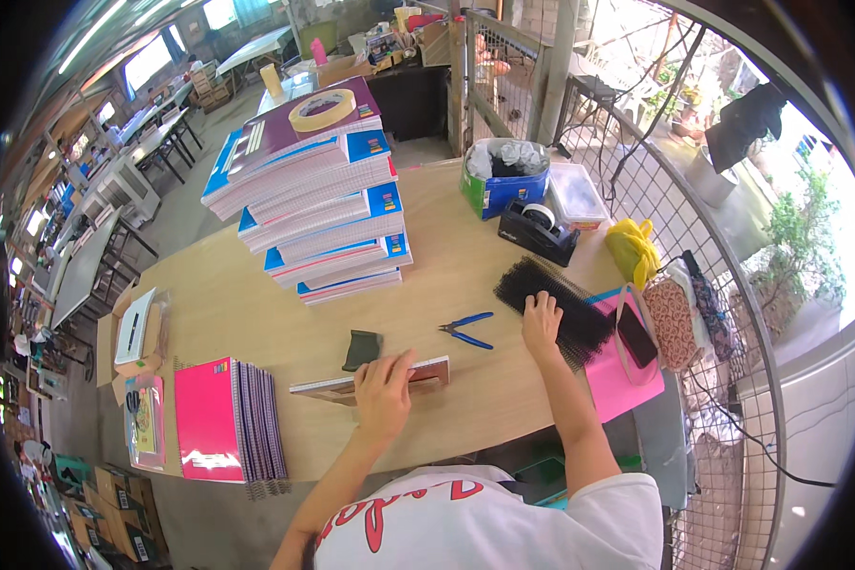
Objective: The person takes spiral notebooks from a stack, places each one on a desk, and uses a block to press or smooth the spiral binding before stacking them to the side.
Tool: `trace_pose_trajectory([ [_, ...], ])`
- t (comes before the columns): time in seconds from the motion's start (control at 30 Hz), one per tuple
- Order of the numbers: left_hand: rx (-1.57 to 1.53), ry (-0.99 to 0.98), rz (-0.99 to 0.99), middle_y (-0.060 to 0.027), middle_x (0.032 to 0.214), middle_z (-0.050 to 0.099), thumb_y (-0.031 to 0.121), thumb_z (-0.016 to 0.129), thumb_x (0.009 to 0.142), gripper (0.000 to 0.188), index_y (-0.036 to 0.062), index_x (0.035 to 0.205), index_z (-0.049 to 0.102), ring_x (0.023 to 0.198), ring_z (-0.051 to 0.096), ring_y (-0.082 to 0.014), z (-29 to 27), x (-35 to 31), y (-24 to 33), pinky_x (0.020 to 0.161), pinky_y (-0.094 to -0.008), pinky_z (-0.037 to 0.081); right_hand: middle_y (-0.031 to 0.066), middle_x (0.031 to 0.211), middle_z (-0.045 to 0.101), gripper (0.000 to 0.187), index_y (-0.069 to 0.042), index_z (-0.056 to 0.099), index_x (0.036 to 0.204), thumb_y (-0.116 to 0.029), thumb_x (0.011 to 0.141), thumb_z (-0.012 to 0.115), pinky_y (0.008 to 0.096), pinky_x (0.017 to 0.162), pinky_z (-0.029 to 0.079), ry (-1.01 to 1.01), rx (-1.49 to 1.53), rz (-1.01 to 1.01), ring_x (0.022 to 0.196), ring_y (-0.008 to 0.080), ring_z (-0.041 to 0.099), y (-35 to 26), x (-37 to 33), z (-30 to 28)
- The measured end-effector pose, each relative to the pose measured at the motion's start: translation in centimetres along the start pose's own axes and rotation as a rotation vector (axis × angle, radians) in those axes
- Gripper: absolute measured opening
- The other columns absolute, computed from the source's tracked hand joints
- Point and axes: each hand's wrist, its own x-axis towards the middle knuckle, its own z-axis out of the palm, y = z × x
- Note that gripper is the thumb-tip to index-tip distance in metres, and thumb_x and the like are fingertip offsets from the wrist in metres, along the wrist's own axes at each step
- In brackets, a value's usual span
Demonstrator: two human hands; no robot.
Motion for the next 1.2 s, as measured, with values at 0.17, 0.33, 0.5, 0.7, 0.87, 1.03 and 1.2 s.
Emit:
trace_pose_trajectory([
  [0.17,-0.012,0.035,0.054,-0.0007,0.103,0.067,0.008,0.072,0.085,0.025,0.0144,0.109,0.07,0.091,0.063,-0.0215,0.1,0.8,-0.1,0.085,-0.0382,0.04,0.0032,0.101,0.055,0.019,-0.01,0.067,0.088,-0.016,0.073,0.078,0.0416,0.079,0.039,0.043,-0.044,-0.329,0.099,0.023,0.052,2.7,1.9,0.8],
  [0.33,-0.097,0.056,0.015,-0.0009,0.102,0.068,0.013,0.075,0.084,0.021,0.0141,0.104,0.07,0.09,0.063,-0.0217,0.2,1.9,1.0,0.085,-0.0385,0.04,0.006,0.105,0.059,0.01,-0.006,0.068,0.092,-0.004,0.082,0.067,0.047,0.084,0.045,0.176,0.359,-0.33,0.101,0.0308,0.057,2.2,3.9,-1.5],
  [0.5,0.001,-0.001,0.029,0.0003,0.1,0.068,0.015,0.078,0.081,0.02,0.0167,0.1,0.071,0.089,0.062,-0.021,0.8,1.2,0.7,0.084,-0.0385,0.039,0.0141,0.088,0.065,0.034,-0.009,0.072,0.117,0.0,0.085,0.066,0.0388,0.072,0.053,-0.44,0.48,-0.53,0.083,0.032,0.064,-2.1,7.0,-12.0],
  [0.7,-0.054,-0.017,0.11,0.0044,0.097,0.066,0.011,0.075,0.077,0.028,0.0198,0.103,0.073,0.089,0.061,-0.0165,0.8,-1.8,0.7,0.087,-0.0374,0.038,0.0074,0.087,0.068,0.039,-0.011,0.078,0.107,0.01,0.075,0.07,0.0376,0.069,0.054,-0.717,0.945,-0.684,0.079,0.0245,0.067,-7.4,1.8,-16.7],
  [0.87,-0.082,0.021,0.198,0.0049,0.095,0.067,0.004,0.076,0.071,0.032,0.018,0.101,0.074,0.089,0.062,-0.0157,0.7,-2.5,0.9,0.083,-0.0373,0.036,0.0039,0.088,0.069,0.03,-0.011,0.077,0.1,0.005,0.075,0.073,0.0374,0.072,0.052,-0.656,1.014,-0.762,0.083,0.0236,0.066,-8.5,0.1,-16.8],
  [1.03,-0.082,0.003,0.214,0.005,0.095,0.066,0.003,0.075,0.071,0.032,0.0174,0.1,0.074,0.09,0.062,-0.0154,0.4,-2.6,0.8,0.083,-0.037,0.037,0.0018,0.09,0.069,0.014,-0.013,0.077,0.091,-0.007,0.078,0.077,0.0381,0.077,0.049,-0.61,0.971,-0.844,0.087,0.0234,0.064,-9.0,-0.1,-17.2],
  [1.2,-0.094,0.0,0.213,0.0048,0.094,0.066,0.004,0.076,0.072,0.031,0.0174,0.1,0.074,0.089,0.062,-0.0155,0.4,-2.3,0.6,0.082,-0.0366,0.037,0.0004,0.095,0.068,0.014,-0.012,0.075,0.092,-0.006,0.079,0.077,0.0377,0.084,0.046,-0.573,1.049,-0.825,0.09,0.0235,0.062,-9.2,-0.4,-16.9],
])
